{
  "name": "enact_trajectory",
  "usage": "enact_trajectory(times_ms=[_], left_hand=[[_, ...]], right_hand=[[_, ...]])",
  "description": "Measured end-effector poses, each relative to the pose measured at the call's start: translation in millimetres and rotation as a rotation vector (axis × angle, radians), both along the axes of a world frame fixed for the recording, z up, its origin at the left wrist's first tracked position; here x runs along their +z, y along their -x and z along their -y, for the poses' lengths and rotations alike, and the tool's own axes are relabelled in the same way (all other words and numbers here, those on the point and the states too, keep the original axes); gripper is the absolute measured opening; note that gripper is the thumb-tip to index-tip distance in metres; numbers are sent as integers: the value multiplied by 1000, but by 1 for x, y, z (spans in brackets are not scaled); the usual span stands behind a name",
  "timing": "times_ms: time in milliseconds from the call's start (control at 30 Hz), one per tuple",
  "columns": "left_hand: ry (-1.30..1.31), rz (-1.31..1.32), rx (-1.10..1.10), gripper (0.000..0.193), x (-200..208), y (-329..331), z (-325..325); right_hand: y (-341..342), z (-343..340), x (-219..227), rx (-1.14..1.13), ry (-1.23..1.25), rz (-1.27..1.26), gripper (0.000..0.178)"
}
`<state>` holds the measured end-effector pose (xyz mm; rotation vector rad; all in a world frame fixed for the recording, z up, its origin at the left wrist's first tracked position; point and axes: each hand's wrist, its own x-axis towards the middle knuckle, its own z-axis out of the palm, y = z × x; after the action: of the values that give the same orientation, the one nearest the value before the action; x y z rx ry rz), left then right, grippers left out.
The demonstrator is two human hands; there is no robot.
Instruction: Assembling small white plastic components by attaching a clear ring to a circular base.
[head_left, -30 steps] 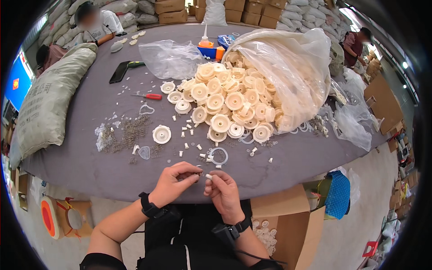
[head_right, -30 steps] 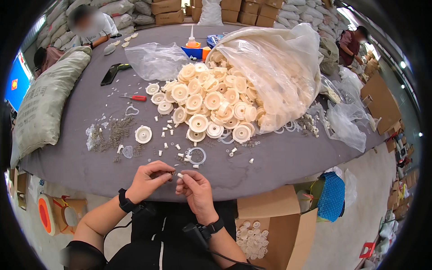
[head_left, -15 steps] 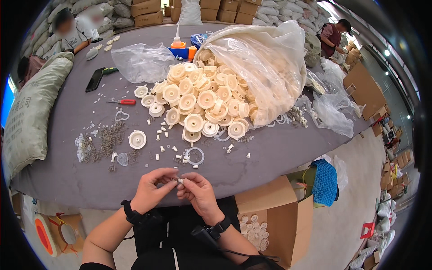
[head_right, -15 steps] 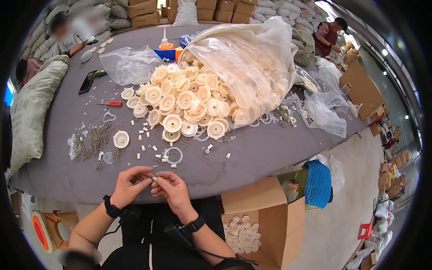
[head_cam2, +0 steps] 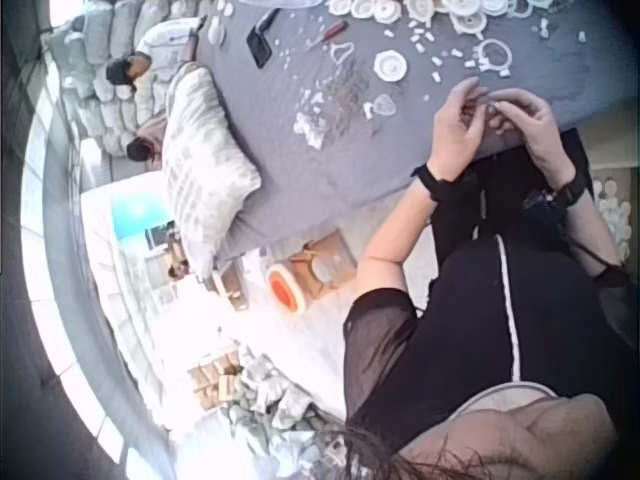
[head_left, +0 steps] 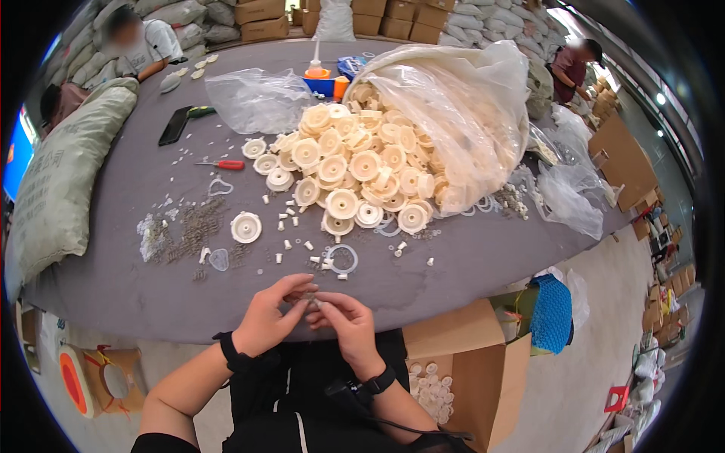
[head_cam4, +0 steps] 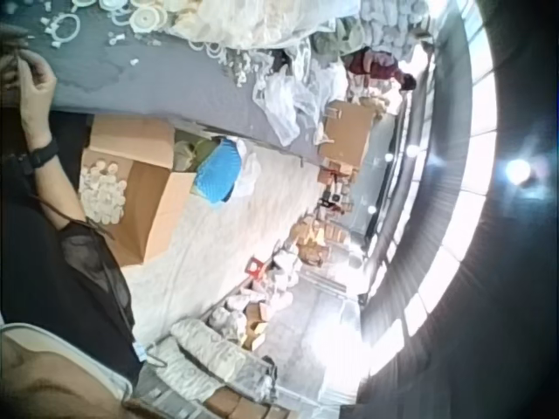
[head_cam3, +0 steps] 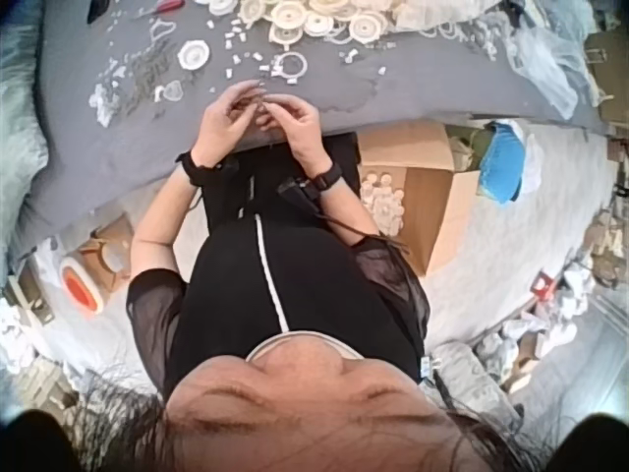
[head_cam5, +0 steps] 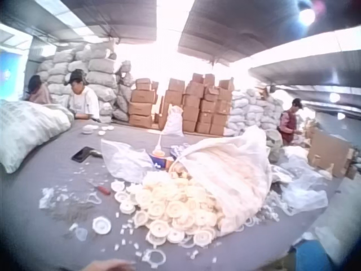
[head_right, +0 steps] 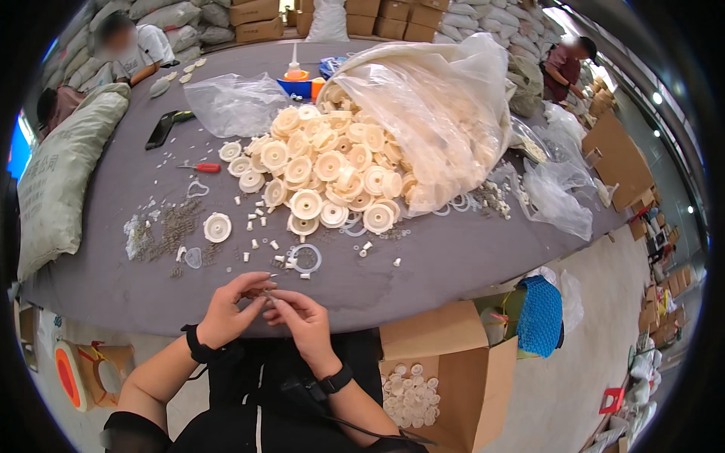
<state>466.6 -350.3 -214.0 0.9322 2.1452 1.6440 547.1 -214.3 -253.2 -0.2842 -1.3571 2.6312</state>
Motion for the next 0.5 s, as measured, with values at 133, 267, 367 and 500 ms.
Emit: enact_trajectory(times_ms=[133,267,367,500], left_hand=[[-118,396,-21,23,-5,3,-2],[-261,838,-51,21,-2,11,0],[-440,1358,-267,22,-4,25,6],[49,167,192,21,-8,46,6]], right_hand=[[-6,-5,-3,-87,-26,-47,18],[-7,4,-1,-142,-89,-135,15],[-5,1,1,-212,-300,-205,12],[-4,-5,0,-200,-227,-202,12]])
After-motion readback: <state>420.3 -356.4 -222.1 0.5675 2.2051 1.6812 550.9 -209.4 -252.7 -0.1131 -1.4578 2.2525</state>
